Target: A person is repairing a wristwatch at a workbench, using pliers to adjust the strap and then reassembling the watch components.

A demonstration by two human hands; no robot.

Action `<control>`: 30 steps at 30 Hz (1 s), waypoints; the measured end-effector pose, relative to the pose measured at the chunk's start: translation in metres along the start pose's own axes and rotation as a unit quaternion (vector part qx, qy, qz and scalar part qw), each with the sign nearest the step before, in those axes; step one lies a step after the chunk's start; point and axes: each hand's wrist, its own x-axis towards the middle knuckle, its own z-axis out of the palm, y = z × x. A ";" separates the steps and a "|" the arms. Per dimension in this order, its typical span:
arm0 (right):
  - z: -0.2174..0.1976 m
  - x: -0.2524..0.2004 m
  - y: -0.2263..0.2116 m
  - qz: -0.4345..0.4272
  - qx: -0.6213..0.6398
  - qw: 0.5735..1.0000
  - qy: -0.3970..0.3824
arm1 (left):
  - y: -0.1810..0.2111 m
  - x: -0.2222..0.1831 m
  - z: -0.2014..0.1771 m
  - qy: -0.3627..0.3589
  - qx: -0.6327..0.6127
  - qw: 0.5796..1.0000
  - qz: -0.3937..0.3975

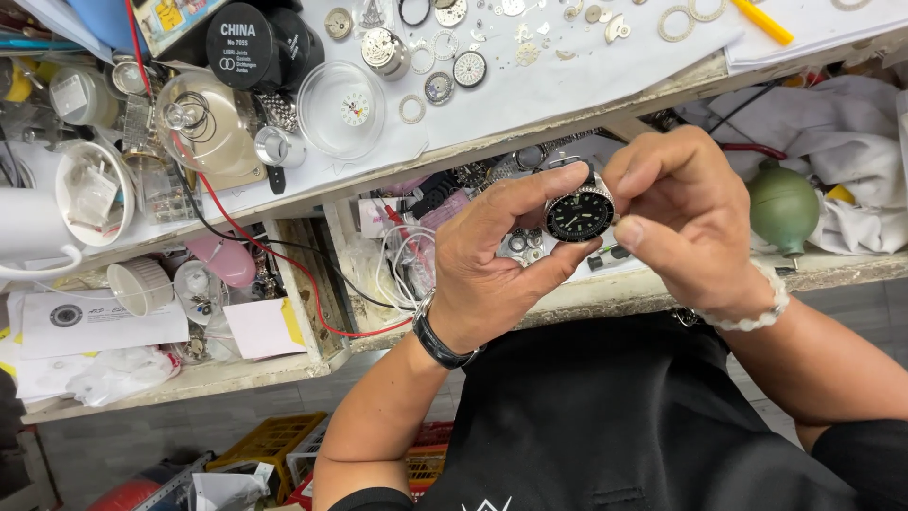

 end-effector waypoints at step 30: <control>0.011 -0.007 -0.015 -0.104 -0.205 0.973 0.013 | 0.009 0.004 -0.005 -0.020 -0.201 0.970 -0.136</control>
